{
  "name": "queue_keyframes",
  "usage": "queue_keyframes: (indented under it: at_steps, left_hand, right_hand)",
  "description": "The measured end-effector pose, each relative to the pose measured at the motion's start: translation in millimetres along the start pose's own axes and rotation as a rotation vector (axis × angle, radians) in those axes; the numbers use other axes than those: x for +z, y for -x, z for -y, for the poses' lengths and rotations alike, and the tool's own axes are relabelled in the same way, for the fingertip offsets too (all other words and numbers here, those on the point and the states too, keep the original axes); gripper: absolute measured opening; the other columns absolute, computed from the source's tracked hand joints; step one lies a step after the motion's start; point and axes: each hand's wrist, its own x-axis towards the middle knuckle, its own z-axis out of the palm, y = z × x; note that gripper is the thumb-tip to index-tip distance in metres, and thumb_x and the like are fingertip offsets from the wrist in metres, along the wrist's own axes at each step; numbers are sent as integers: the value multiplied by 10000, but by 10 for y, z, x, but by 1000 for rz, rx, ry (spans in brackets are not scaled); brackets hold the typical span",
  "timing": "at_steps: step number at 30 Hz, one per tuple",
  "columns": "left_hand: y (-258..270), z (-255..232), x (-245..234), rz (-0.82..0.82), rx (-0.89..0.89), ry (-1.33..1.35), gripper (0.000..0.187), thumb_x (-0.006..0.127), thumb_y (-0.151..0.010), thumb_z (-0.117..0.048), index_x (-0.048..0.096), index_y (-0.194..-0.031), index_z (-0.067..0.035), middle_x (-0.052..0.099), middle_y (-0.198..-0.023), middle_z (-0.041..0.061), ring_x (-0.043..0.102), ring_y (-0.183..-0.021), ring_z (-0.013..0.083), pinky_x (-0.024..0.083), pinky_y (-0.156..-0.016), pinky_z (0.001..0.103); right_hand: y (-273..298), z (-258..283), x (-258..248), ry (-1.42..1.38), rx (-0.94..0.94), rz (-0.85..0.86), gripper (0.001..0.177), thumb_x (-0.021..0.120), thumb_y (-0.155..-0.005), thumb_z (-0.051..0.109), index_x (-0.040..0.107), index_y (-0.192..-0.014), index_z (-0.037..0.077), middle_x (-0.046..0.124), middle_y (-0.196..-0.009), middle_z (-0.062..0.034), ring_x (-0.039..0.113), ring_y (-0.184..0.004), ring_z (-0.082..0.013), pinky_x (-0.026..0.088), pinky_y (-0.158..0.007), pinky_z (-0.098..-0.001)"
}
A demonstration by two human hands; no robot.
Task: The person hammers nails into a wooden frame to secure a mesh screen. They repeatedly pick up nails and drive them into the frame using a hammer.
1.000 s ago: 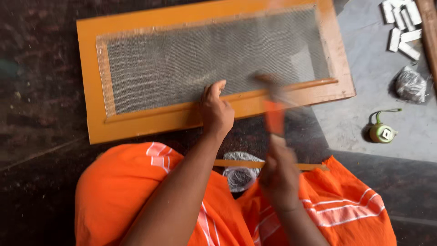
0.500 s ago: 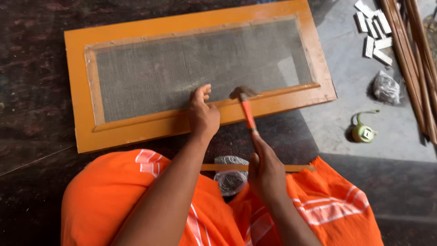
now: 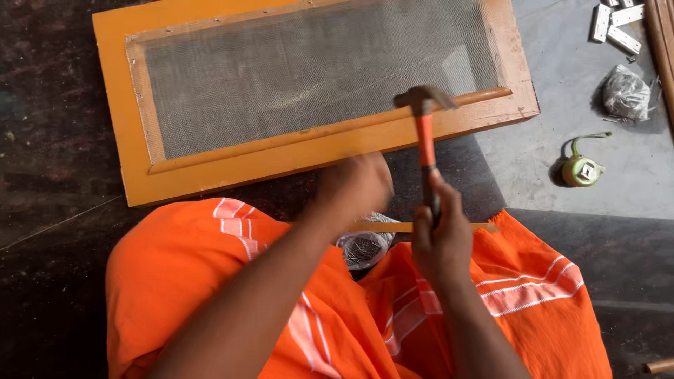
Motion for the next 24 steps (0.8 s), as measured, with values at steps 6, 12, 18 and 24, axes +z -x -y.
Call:
queue_keyframes:
  at_steps: [6, 12, 18, 24]
  left_hand:
    - [729, -24, 665, 25, 286, -267, 161, 610, -861, -95, 766, -840, -65, 741, -877, 195, 742, -818, 361, 599, -689, 476]
    - [657, 81, 920, 105, 235, -473, 146, 638, -827, -96, 777, -872, -79, 743, -930, 179, 739, -881, 314, 601, -722, 420]
    - [772, 45, 675, 63, 320, -353, 119, 637, -835, -66, 753, -851, -44, 724, -935, 194, 715, -911, 356, 577, -789, 455]
    - [727, -47, 423, 200, 194, -165, 129, 687, -744, 3, 732, -860, -29, 710, -953, 224, 690, -935, 417, 557, -842, 494]
  right_hand:
    - [-148, -68, -168, -498, 150, -47, 547, 504, -1022, -40, 434, -1548, 91, 511, -812, -8, 453, -639, -54, 380, -555, -224]
    - [-201, -109, -386, -647, 98, -119, 590, 482, -1020, -72, 392, -1580, 93, 575, -888, -20, 480, -666, -32, 408, -569, -206]
    - [-247, -58, -613, -779, 229, -181, 608, 491, -1018, -56, 359, -1588, 110, 618, -896, -54, 509, -578, -58, 418, -473, -227]
    - [-301, 21, -779, -758, 262, -213, 602, 479, -1030, -56, 364, -1603, 91, 624, -906, -69, 515, -580, -70, 426, -473, -236]
